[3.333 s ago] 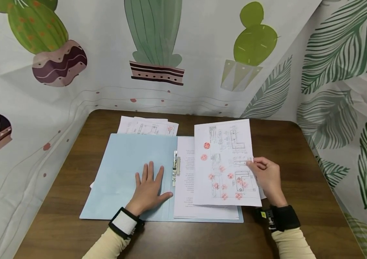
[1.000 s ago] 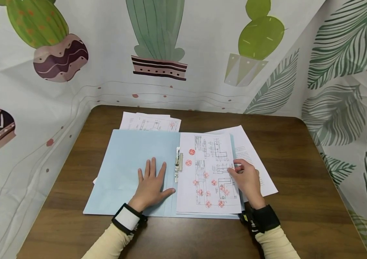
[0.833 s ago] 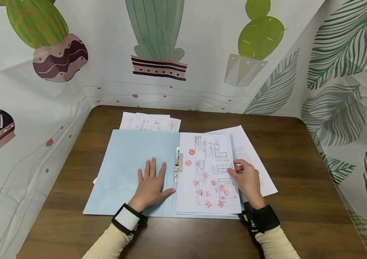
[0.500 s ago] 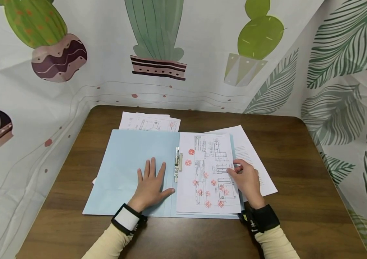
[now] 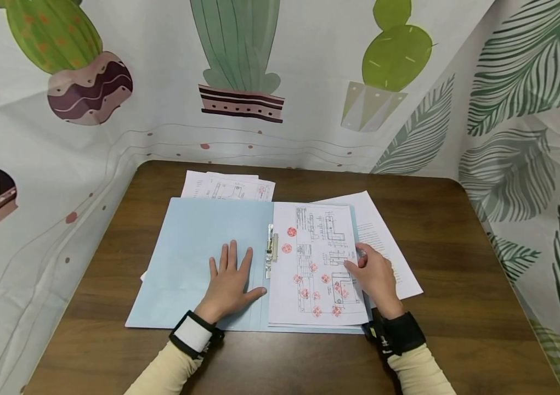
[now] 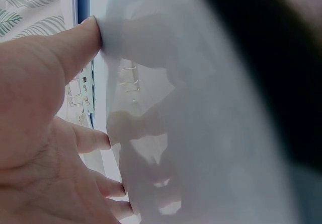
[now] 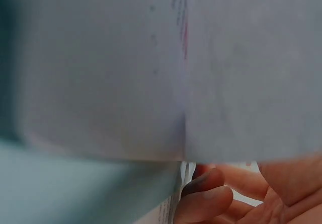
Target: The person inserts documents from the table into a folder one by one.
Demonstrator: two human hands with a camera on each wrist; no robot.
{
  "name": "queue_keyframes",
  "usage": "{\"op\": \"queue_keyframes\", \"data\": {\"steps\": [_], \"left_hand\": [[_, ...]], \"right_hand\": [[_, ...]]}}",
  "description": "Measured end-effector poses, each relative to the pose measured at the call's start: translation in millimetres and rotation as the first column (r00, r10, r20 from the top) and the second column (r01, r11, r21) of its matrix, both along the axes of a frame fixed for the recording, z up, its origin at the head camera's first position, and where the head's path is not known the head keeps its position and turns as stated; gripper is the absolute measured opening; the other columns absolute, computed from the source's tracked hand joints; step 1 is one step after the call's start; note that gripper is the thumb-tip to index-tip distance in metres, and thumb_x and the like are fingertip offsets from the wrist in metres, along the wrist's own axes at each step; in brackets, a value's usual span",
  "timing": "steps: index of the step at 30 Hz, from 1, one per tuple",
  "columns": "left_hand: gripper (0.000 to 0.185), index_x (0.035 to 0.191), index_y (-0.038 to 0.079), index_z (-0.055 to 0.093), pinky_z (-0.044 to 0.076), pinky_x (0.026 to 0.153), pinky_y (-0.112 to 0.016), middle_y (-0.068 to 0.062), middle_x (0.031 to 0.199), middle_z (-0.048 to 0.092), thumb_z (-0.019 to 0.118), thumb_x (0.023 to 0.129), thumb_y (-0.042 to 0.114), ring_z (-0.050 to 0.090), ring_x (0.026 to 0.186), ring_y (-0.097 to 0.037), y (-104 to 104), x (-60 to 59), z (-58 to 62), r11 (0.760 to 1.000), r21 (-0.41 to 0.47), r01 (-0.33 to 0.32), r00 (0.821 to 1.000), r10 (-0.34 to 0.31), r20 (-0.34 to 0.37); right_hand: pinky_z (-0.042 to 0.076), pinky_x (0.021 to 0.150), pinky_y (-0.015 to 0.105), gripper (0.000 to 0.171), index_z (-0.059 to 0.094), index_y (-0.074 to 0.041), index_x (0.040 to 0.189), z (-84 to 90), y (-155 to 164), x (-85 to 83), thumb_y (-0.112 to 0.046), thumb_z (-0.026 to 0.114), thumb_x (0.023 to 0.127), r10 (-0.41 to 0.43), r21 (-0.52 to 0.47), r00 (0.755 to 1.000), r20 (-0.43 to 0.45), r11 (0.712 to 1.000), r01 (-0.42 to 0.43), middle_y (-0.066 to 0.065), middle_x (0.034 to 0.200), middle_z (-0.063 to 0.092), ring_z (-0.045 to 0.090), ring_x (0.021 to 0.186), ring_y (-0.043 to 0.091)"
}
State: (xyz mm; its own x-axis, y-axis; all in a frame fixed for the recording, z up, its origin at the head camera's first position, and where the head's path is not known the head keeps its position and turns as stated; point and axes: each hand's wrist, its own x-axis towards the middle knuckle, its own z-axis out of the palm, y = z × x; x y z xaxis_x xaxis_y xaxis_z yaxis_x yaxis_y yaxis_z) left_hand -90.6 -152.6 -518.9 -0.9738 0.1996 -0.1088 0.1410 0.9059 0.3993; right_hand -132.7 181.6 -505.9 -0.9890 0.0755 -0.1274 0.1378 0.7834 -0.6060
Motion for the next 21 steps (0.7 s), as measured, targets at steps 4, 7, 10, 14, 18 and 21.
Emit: {"op": "queue_keyframes", "data": {"steps": [4,7,10,14,18,21], "left_hand": [[0.099,0.156,-0.001,0.038,0.006,0.112,-0.079,-0.036,0.164,0.012,0.082,0.084,0.051,0.005,0.152,-0.055,0.0,0.5,0.5,1.000,0.003,0.000,1.000,0.000,-0.003],[0.099,0.156,-0.001,0.038,0.006,0.112,-0.079,-0.036,0.164,0.012,0.082,0.084,0.051,0.005,0.152,-0.055,-0.2,0.7,1.0,1.000,0.003,0.000,1.000,0.000,-0.006],[0.099,0.156,-0.001,0.038,0.006,0.111,-0.079,-0.036,0.164,0.012,0.082,0.084,0.051,0.005,0.152,-0.055,-0.4,0.7,0.6,1.000,0.003,0.000,1.000,0.000,-0.008],[0.099,0.157,-0.001,0.038,0.006,0.112,-0.079,-0.035,0.165,0.011,0.081,0.084,0.051,0.004,0.152,-0.054,-0.5,0.5,-0.4,1.000,0.002,-0.001,1.000,0.001,-0.004],[0.099,0.157,-0.001,0.037,0.005,0.112,-0.078,-0.035,0.165,0.011,0.081,0.084,0.051,0.004,0.152,-0.054,-0.4,0.3,-1.0,1.000,0.002,-0.002,1.000,0.002,-0.001],[0.099,0.157,-0.001,0.038,0.006,0.112,-0.078,-0.035,0.165,0.011,0.081,0.084,0.051,0.004,0.152,-0.054,-0.1,0.3,-1.2,1.000,0.001,0.000,1.000,0.000,-0.001]], "right_hand": [[0.036,0.055,0.032,0.063,0.053,0.001,0.145,-1.8,-0.1,-0.9,-0.019,0.078,0.091,0.002,0.009,1.000,0.000,1.000,-0.002,0.010,0.085,0.057,0.052,0.066,0.022],[0.036,0.057,0.033,0.059,0.056,0.002,0.142,-1.7,-0.2,-0.4,-0.018,0.078,0.091,0.017,0.012,1.000,-0.003,1.000,-0.017,0.011,0.088,0.057,0.051,0.069,0.023],[0.036,0.059,0.034,0.055,0.059,0.002,0.140,-1.3,0.0,0.3,-0.018,0.077,0.092,0.034,0.022,0.999,-0.002,0.999,-0.034,0.012,0.089,0.057,0.051,0.072,0.024],[0.036,0.060,0.034,0.053,0.060,0.001,0.139,-1.1,0.2,1.0,-0.018,0.075,0.093,0.045,0.031,0.999,0.005,0.998,-0.045,0.012,0.090,0.056,0.051,0.074,0.024],[0.036,0.060,0.034,0.053,0.060,0.001,0.140,-1.2,0.2,1.2,-0.018,0.076,0.093,0.048,0.034,0.999,0.004,0.998,-0.048,0.011,0.090,0.056,0.050,0.074,0.024],[0.036,0.060,0.034,0.053,0.060,0.001,0.140,-1.7,0.5,1.4,-0.018,0.076,0.093,0.049,0.040,0.999,0.004,0.998,-0.049,0.011,0.090,0.056,0.051,0.074,0.024]]}}
